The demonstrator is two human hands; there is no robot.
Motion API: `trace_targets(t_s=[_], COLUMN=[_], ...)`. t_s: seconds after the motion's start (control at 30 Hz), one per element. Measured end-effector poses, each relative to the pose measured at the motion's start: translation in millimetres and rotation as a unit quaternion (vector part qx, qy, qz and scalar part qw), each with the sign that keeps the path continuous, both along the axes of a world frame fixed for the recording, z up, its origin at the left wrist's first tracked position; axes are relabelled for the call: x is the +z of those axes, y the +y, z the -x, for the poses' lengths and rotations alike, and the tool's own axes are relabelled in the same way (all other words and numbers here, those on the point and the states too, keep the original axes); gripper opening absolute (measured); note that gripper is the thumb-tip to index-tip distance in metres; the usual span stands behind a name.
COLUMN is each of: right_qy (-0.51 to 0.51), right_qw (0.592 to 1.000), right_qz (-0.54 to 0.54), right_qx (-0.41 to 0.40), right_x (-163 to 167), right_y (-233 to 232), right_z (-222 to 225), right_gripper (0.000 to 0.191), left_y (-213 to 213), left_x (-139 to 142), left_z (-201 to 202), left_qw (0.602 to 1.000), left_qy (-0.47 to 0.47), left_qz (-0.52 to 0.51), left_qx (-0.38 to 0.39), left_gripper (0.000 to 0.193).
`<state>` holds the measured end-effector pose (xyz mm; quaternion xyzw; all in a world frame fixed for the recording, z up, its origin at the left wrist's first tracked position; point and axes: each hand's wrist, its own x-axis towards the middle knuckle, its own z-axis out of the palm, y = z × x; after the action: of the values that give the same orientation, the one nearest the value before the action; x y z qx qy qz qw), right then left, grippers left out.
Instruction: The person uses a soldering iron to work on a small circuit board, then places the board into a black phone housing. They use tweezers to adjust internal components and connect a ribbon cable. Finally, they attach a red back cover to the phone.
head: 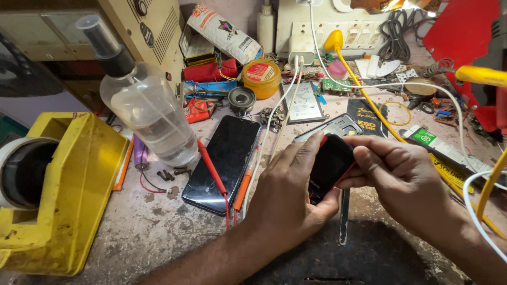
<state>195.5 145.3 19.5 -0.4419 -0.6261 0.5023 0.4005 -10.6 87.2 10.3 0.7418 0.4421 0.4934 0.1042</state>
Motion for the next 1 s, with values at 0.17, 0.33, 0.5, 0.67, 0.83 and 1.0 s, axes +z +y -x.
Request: trace_targets(t_s=[0.17, 0.33, 0.5, 0.67, 0.83, 1.0], right_qy=[0.030, 0.035, 0.027, 0.044, 0.006, 0.009], right_qw=[0.997, 0.997, 0.989, 0.990, 1.000, 0.994], right_qz=[0.029, 0.022, -0.045, -0.025, 0.008, -0.086], right_qx=[0.068, 0.071, 0.138, 0.131, 0.025, 0.064], right_x=[7.0, 8.2, 4.4, 2.4, 1.4, -0.9], right_y=[2.8, 0.8, 1.9, 0.9, -3.9, -12.5], right_z=[-1.6, -9.5, -16.5, -13.7, -9.6, -5.9], right_gripper=[0.044, 0.044, 0.053, 0.051, 0.046, 0.051], left_y=[3.0, 1.1, 3.6, 4.0, -3.1, -8.1], left_x=[0.0, -1.7, -3.1, -4.2, -3.1, -1.2], left_z=[1.9, 3.1, 5.9, 5.3, 3.5, -3.8], left_qw=[0.994, 0.967, 0.973, 0.986, 0.988, 0.990], left_qy=[-0.069, -0.140, -0.134, -0.089, -0.067, -0.070], left_qz=[0.060, 0.150, 0.112, 0.041, 0.056, 0.050], left_qx=[-0.061, -0.149, -0.152, -0.135, -0.131, -0.111], left_gripper=[0.090, 0.093, 0.093, 0.092, 0.090, 0.079])
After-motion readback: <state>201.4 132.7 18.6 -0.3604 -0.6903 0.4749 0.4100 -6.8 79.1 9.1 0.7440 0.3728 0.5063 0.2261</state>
